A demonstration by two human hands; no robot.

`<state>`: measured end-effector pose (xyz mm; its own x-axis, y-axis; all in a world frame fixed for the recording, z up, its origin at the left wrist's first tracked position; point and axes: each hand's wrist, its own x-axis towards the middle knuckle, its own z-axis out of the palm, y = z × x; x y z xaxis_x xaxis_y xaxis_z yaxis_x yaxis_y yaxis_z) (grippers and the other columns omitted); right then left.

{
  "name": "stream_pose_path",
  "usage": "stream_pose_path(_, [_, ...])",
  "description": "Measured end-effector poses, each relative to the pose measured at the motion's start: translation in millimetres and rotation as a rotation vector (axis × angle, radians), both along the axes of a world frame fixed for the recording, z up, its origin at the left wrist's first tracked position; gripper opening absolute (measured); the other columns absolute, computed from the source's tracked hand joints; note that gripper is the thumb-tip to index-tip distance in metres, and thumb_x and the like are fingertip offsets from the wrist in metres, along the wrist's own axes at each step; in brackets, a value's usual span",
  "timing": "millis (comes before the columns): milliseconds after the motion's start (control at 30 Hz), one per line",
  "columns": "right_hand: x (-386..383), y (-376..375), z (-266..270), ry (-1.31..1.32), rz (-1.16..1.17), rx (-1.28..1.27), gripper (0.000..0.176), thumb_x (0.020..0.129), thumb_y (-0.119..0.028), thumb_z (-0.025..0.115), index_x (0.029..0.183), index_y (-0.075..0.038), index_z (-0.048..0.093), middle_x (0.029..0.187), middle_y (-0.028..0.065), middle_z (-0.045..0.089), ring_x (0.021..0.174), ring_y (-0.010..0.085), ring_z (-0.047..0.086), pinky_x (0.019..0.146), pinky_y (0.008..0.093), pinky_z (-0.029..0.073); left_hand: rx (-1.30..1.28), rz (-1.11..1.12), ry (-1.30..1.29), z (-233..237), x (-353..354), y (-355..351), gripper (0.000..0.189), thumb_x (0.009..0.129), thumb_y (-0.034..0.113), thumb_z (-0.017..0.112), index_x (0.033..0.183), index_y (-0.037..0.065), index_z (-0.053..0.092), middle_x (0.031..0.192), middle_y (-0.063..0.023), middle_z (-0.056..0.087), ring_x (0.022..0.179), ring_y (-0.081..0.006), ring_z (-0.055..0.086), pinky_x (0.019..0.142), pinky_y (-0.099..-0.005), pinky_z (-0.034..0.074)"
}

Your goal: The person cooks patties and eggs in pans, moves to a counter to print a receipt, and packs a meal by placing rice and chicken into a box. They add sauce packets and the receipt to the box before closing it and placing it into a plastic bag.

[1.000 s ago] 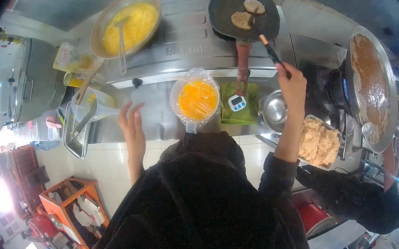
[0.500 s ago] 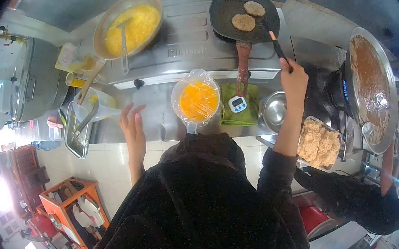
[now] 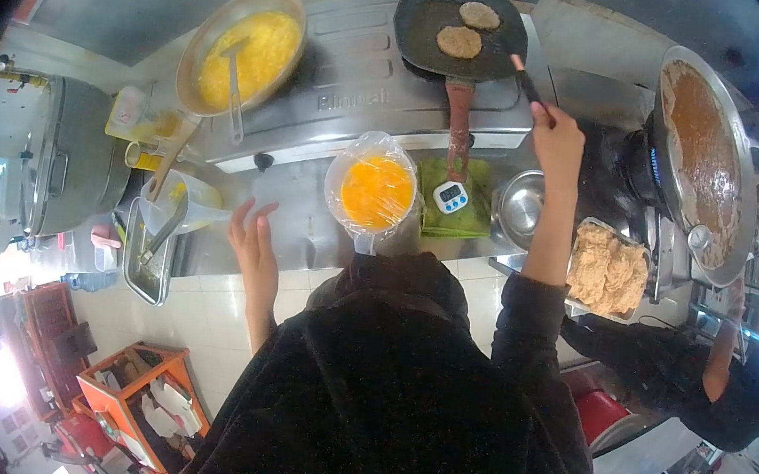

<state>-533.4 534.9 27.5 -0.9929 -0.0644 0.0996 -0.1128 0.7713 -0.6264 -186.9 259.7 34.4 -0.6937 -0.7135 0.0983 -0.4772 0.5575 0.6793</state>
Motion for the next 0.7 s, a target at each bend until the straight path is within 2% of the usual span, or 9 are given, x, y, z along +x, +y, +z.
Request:
stream_pose_path(133, [44, 14, 41, -0.092, -0.050, -0.156, 0.032, 0.091, -0.031, 0.060, 0.109, -0.005, 0.067, 0.069, 0.0109, 0.062, 0.062, 0.0117, 0.057, 0.061, 0.0302, 0.046, 0.014, 0.009, 0.004, 1, 3, -2, 0.037, 0.102, 0.028, 0.036, 0.112, 0.007, 0.064, 0.136, -0.0145, 0.041, 0.132, -0.0326, 0.028, 0.108, -0.0444, 0.025])
stream_pose_path(267, [133, 28, 20, 0.247, -0.086, -0.295, 0.036, 0.096, -0.024, 0.054, 0.124, -0.001, 0.059, 0.072, 0.0035, 0.058, 0.064, 0.0090, 0.050, 0.056, 0.0261, 0.041, 0.033, 0.017, 0.027, -6, 10, -7, 0.038, 0.102, 0.028, 0.035, 0.110, 0.007, 0.065, 0.134, -0.0145, 0.043, 0.130, -0.0315, 0.031, 0.107, -0.0430, 0.027])
stream_pose_path(333, [191, 37, -13, -0.045, -0.223, -0.607, 0.040, 0.097, -0.022, 0.053, 0.129, 0.001, 0.054, 0.072, -0.0013, 0.052, 0.063, 0.0067, 0.045, 0.054, 0.0239, 0.037, 0.041, 0.045, 0.076, -6, 16, -7, 0.035, 0.102, 0.025, 0.038, 0.100, 0.005, 0.066, 0.129, -0.0143, 0.049, 0.124, -0.0296, 0.038, 0.102, -0.0406, 0.031])
stream_pose_path(400, [252, 45, -43, -0.109, -0.213, -0.654, 0.037, 0.097, -0.021, 0.053, 0.130, -0.005, 0.055, 0.070, -0.0053, 0.048, 0.057, 0.0024, 0.039, 0.051, 0.0175, 0.030, 0.044, 0.028, 0.107, -6, 22, -11, 0.031, 0.100, 0.022, 0.041, 0.095, 0.004, 0.065, 0.126, -0.0139, 0.051, 0.117, -0.0286, 0.044, 0.098, -0.0390, 0.035])
stream_pose_path(467, [304, 51, -67, -0.105, -0.189, -0.539, 0.038, 0.097, -0.021, 0.053, 0.133, -0.008, 0.053, 0.072, -0.0045, 0.049, 0.057, 0.0020, 0.039, 0.050, 0.0177, 0.030, 0.043, 0.010, 0.150, -9, 29, -15, 0.028, 0.099, 0.020, 0.044, 0.090, 0.002, 0.064, 0.123, -0.0135, 0.054, 0.110, -0.0276, 0.051, 0.094, -0.0374, 0.039])
stream_pose_path(533, [336, 53, -88, -0.136, -0.123, -0.395, 0.038, 0.097, -0.020, 0.052, 0.134, -0.010, 0.053, 0.073, -0.0028, 0.049, 0.058, 0.0032, 0.039, 0.051, 0.0202, 0.032, 0.140, 0.010, 0.212, -12, 38, -19, 0.022, 0.097, 0.014, 0.050, 0.086, -0.001, 0.061, 0.119, -0.0126, 0.058, 0.096, -0.0250, 0.057, 0.083, -0.0346, 0.044])
stream_pose_path(567, [341, 52, -101, -0.121, -0.085, -0.289, 0.038, 0.097, -0.016, 0.050, 0.135, -0.011, 0.052, 0.072, 0.0014, 0.049, 0.059, 0.0084, 0.043, 0.053, 0.0245, 0.036, 0.145, 0.004, 0.212, -12, 43, -20, 0.022, 0.097, 0.014, 0.050, 0.086, -0.001, 0.061, 0.119, -0.0126, 0.058, 0.096, -0.0250, 0.057, 0.083, -0.0346, 0.044])
stream_pose_path(600, [340, 53, -117, -0.007, -0.008, -0.105, 0.042, 0.096, -0.012, 0.051, 0.138, -0.012, 0.049, 0.074, 0.0076, 0.050, 0.064, 0.0186, 0.048, 0.059, 0.0303, 0.040, 0.179, 0.009, 0.192, -10, 47, -21, 0.020, 0.096, 0.013, 0.050, 0.086, -0.002, 0.060, 0.117, -0.0126, 0.058, 0.092, -0.0243, 0.058, 0.080, -0.0337, 0.045])
stream_pose_path(700, [322, 27, -135, 0.051, -0.033, 0.142, 0.052, 0.093, -0.007, 0.051, 0.143, -0.012, 0.038, 0.085, 0.0135, 0.050, 0.073, 0.0298, 0.054, 0.065, 0.0388, 0.044, 0.166, -0.035, 0.182, -10, 72, -26, 0.019, 0.096, 0.012, 0.051, 0.088, -0.003, 0.060, 0.114, -0.0125, 0.060, 0.089, -0.0235, 0.058, 0.078, -0.0324, 0.045])
